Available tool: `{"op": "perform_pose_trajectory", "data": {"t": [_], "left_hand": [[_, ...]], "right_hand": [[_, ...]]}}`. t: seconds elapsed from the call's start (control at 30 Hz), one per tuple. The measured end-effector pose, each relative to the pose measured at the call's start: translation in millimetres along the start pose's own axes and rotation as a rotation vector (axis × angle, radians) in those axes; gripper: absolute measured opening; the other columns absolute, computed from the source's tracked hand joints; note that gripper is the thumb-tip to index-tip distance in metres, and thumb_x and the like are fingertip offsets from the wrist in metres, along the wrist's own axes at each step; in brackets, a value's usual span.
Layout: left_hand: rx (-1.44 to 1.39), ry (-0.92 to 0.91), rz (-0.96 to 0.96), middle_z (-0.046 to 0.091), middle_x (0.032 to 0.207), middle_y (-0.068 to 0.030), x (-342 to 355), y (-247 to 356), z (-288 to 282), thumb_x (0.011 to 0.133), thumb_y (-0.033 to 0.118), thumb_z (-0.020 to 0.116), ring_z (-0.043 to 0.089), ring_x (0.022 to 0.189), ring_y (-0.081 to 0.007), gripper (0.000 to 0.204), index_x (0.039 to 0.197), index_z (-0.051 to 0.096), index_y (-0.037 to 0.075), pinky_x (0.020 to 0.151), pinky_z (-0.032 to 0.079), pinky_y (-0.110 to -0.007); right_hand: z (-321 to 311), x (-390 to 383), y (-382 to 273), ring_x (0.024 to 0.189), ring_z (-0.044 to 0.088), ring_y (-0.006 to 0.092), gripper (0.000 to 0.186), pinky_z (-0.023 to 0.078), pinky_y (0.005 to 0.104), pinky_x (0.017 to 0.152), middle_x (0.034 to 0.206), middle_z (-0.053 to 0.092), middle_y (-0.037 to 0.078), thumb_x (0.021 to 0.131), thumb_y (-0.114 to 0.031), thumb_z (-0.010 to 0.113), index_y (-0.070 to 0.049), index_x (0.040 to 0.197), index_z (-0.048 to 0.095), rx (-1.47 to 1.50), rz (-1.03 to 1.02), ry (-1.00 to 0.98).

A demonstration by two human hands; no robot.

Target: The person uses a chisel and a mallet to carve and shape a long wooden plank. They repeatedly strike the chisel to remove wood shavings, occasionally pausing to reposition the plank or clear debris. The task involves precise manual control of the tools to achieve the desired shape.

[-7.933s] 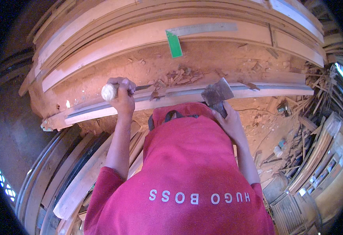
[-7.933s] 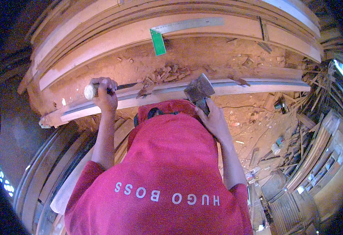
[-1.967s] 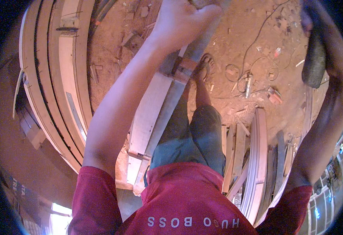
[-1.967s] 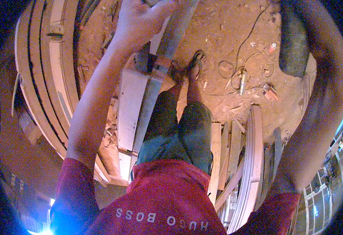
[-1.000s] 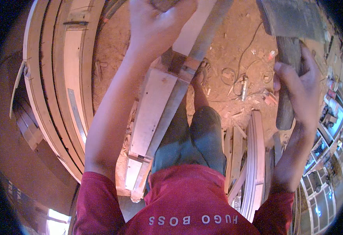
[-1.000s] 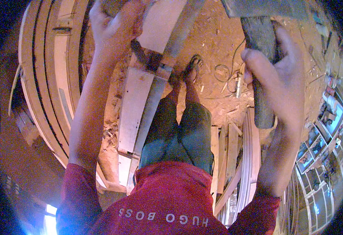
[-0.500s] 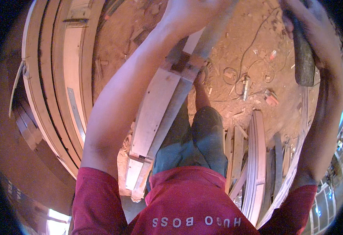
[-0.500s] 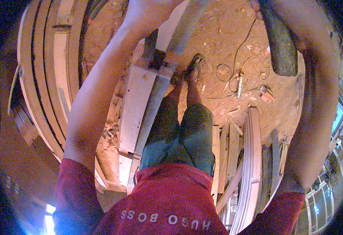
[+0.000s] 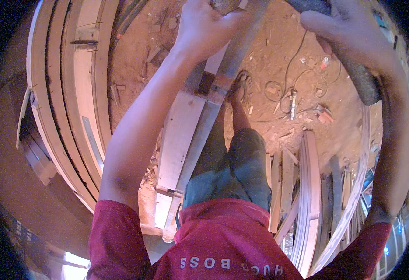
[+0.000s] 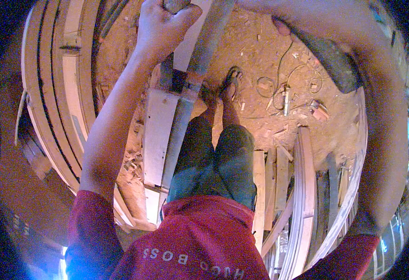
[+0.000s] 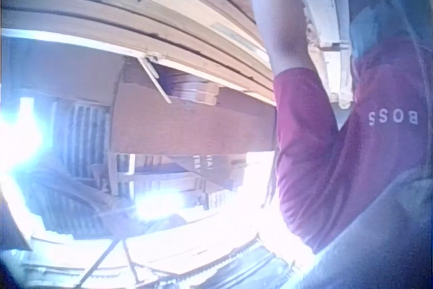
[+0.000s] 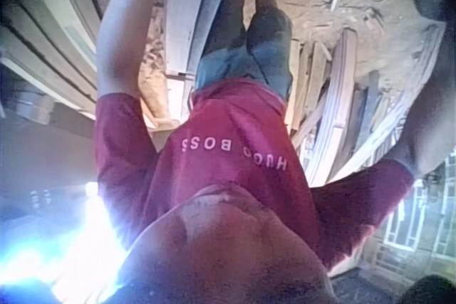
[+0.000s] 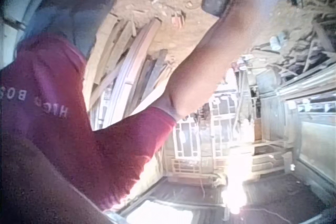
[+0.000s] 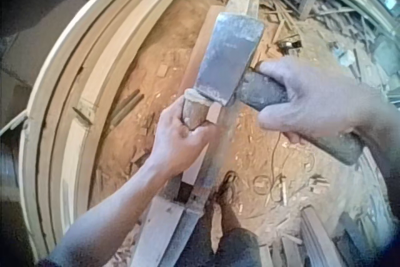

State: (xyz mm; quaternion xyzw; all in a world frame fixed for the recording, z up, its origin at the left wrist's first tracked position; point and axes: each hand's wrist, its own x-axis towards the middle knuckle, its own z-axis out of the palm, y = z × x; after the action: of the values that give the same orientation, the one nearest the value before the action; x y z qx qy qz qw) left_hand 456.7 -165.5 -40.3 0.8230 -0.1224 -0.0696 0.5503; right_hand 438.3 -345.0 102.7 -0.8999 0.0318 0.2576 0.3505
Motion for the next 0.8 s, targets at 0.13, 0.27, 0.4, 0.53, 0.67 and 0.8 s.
{"op": "perform_pose_trajectory", "data": {"t": [0.13, 0.27, 0.4, 0.53, 0.67, 0.8], "left_hand": [[0.014, -0.043, 0.000, 0.064, 0.083, -0.0115, 3, 1, 4, 0.069, 0.015, 0.066, 0.060, 0.077, -0.0198, 0.034, 0.098, 0.061, 0.001, 0.073, 0.049, -0.033], [0.003, 0.041, 0.077, 0.063, 0.082, -0.0109, -3, -5, 3, 0.069, 0.015, 0.066, 0.059, 0.075, -0.0198, 0.032, 0.097, 0.060, 0.001, 0.073, 0.048, -0.033], [-0.014, -0.032, -0.021, 0.064, 0.084, -0.0112, -5, 2, 2, 0.068, 0.014, 0.065, 0.060, 0.078, -0.0196, 0.035, 0.100, 0.061, 0.001, 0.075, 0.048, -0.032], [-0.019, -0.021, 0.098, 0.064, 0.086, -0.0097, -3, 1, 5, 0.068, 0.012, 0.064, 0.060, 0.079, -0.0183, 0.037, 0.103, 0.061, 0.001, 0.076, 0.048, -0.032], [-0.073, -0.080, -0.011, 0.065, 0.088, -0.0086, -8, -1, 2, 0.068, 0.012, 0.064, 0.060, 0.082, -0.0170, 0.039, 0.105, 0.061, 0.001, 0.077, 0.048, -0.031], [-0.089, -0.110, -0.002, 0.065, 0.091, -0.0081, -9, 10, 1, 0.068, 0.011, 0.064, 0.059, 0.083, -0.0156, 0.041, 0.108, 0.061, 0.002, 0.079, 0.047, -0.029]], "right_hand": [[-9, -7, 5, 0.052, 0.057, 0.0121, 0.029, 0.047, 0.0265, 0.049, 0.068, 0.055, 0.005, 0.082, -0.012, 0.061, 0.004, 0.105, 0.052, 0.141, 0.017, 0.063], [-1, 5, 19, 0.054, 0.058, 0.0120, 0.028, 0.048, 0.0263, 0.050, 0.070, 0.057, 0.006, 0.082, -0.011, 0.060, 0.004, 0.105, 0.052, -0.004, -0.153, -0.052], [-4, -4, 12, 0.057, 0.058, 0.0113, 0.029, 0.048, 0.0260, 0.051, 0.072, 0.057, 0.006, 0.082, -0.012, 0.060, 0.003, 0.106, 0.052, -0.058, -0.122, 0.073], [-7, -5, 14, 0.058, 0.058, 0.0107, 0.033, 0.048, 0.0259, 0.051, 0.073, 0.057, 0.006, 0.083, -0.013, 0.060, 0.004, 0.109, 0.051, 0.078, -0.111, -0.025], [-10, -1, 17, 0.058, 0.057, 0.0115, 0.037, 0.048, 0.0262, 0.052, 0.074, 0.056, 0.005, 0.083, -0.014, 0.061, 0.003, 0.113, 0.049, 0.065, -0.087, -0.072], [5, -13, 18, 0.060, 0.056, 0.0122, 0.038, 0.047, 0.0259, 0.055, 0.076, 0.056, 0.005, 0.081, -0.013, 0.061, 0.004, 0.113, 0.049, 0.050, -0.113, 0.006]]}}
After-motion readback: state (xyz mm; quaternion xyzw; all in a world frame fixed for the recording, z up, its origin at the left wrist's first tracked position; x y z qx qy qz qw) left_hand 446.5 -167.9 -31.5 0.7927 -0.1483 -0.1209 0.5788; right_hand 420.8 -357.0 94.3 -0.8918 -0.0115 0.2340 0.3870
